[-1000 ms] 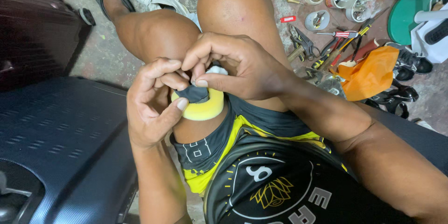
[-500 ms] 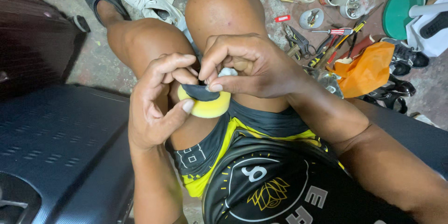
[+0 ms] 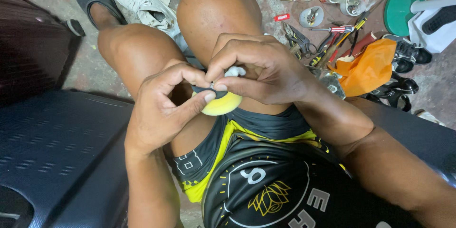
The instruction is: The person sits on the floor and uses a small white tool to scrape and smooth a black patch on the yellow sole of a shoe. They repeatedly rub the patch area and briefly wipe the tool on a white cloth.
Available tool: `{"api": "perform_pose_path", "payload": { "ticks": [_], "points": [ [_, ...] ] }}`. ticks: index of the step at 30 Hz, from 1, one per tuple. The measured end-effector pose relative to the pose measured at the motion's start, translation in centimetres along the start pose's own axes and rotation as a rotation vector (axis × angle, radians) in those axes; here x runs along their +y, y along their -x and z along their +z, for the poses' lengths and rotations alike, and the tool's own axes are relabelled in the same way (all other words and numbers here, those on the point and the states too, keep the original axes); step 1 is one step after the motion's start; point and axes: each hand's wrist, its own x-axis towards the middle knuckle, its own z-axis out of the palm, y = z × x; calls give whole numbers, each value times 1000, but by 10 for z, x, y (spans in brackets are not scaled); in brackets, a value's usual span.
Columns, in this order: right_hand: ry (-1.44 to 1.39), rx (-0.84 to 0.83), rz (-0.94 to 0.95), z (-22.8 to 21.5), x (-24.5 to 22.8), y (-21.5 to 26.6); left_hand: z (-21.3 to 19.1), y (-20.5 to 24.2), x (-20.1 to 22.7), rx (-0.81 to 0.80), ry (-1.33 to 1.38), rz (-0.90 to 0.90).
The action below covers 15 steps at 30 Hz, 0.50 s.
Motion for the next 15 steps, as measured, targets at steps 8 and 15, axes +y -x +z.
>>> {"api": "perform_pose_path", "payload": {
  "ticks": [8,15],
  "points": [
    [19,36,-18,0,2,1,5,4,-7,-50,270,-173],
    [395,-25,-149,5,-1,-1,7,5,-4,-23,241,-206]
  ]
}}
